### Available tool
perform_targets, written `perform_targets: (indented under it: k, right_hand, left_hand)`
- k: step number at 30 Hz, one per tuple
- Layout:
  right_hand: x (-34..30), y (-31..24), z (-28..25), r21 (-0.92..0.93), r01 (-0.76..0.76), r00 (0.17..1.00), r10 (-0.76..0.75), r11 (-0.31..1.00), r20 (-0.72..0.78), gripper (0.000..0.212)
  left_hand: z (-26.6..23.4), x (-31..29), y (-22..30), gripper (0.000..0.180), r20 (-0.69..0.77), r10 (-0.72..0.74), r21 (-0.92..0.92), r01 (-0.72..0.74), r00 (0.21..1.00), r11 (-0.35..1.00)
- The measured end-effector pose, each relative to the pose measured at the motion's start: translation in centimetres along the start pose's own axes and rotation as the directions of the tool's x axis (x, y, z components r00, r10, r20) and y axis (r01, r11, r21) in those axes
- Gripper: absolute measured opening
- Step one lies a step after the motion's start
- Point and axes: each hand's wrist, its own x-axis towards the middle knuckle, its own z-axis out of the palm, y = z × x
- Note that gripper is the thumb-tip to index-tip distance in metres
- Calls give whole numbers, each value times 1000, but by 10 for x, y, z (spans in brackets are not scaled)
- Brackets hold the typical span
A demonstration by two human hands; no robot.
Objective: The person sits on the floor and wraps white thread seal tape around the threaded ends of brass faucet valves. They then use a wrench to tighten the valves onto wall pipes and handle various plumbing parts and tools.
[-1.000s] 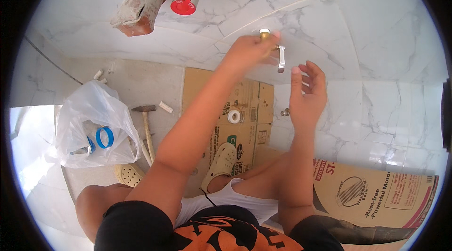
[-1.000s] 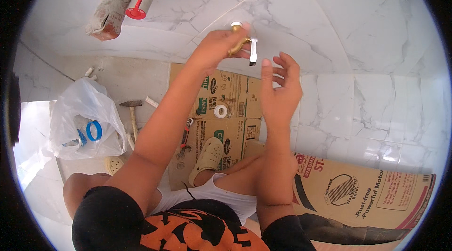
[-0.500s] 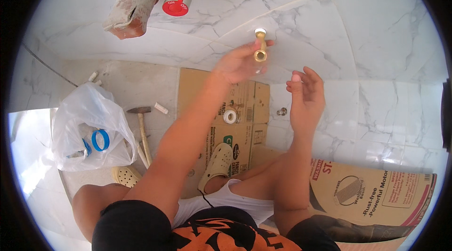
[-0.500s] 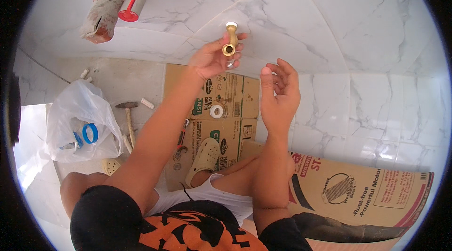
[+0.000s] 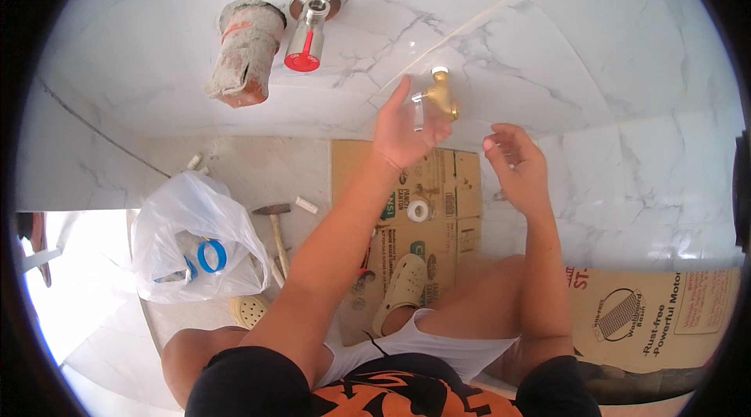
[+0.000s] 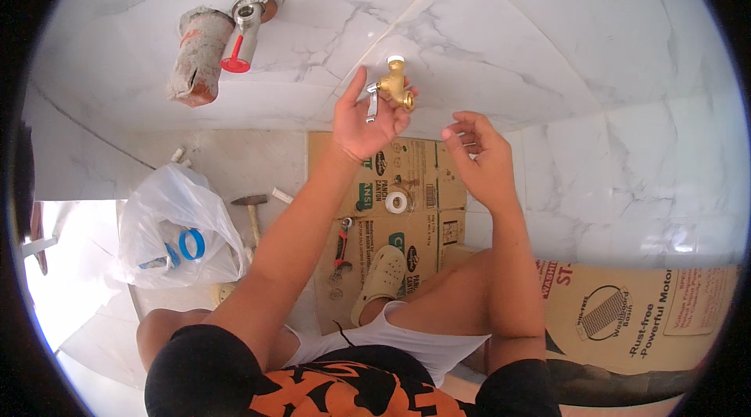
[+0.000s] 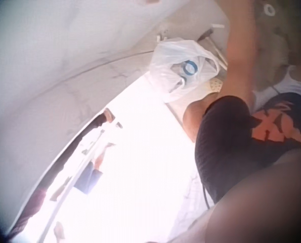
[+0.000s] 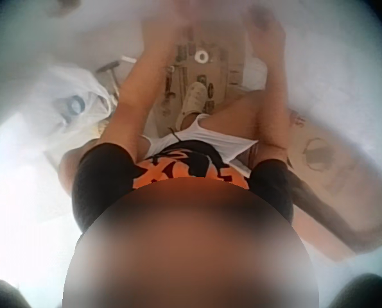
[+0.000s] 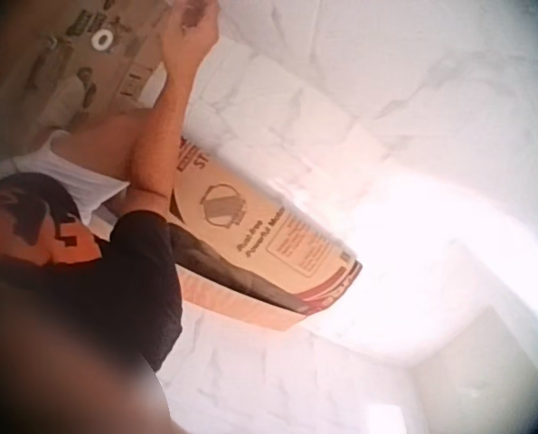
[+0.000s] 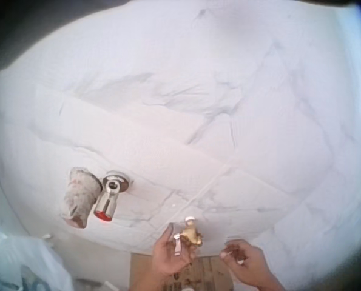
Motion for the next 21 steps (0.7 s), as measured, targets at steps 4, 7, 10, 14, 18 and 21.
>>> perform_targets:
  k: [4, 7, 10, 14, 18, 21]
  right_hand:
    - [-1, 35, -1, 80, -189, 971, 174, 979, 163, 34]
    - [-4, 51, 4, -11, -144, 972, 144, 990, 184, 34]
    - [-3, 54, 10, 26, -101, 976, 94, 995, 195, 32]
    - [-4, 51, 13, -36, -45, 978, 52, 998, 204, 32]
    - [-4, 52, 15, -134, -29, 979, 55, 991, 196, 32]
    - [-3, 50, 16, -121, 45, 972, -15, 992, 236, 29]
  left_hand:
    - [-14, 11, -33, 71, 325, 66, -488, 108, 944, 866]
    - [-22, 22, -44, 69, 467, 165, -603, 176, 869, 778]
    - [-24, 26, -36, 71, 568, 152, -457, 156, 809, 876]
    - [-8, 11, 0, 72, 407, -32, -44, 54, 913, 998]
    - [21, 6, 27, 70, -71, -12, 517, 47, 997, 855]
    - [30, 14, 21, 65, -223, 103, 701, 86, 969, 708]
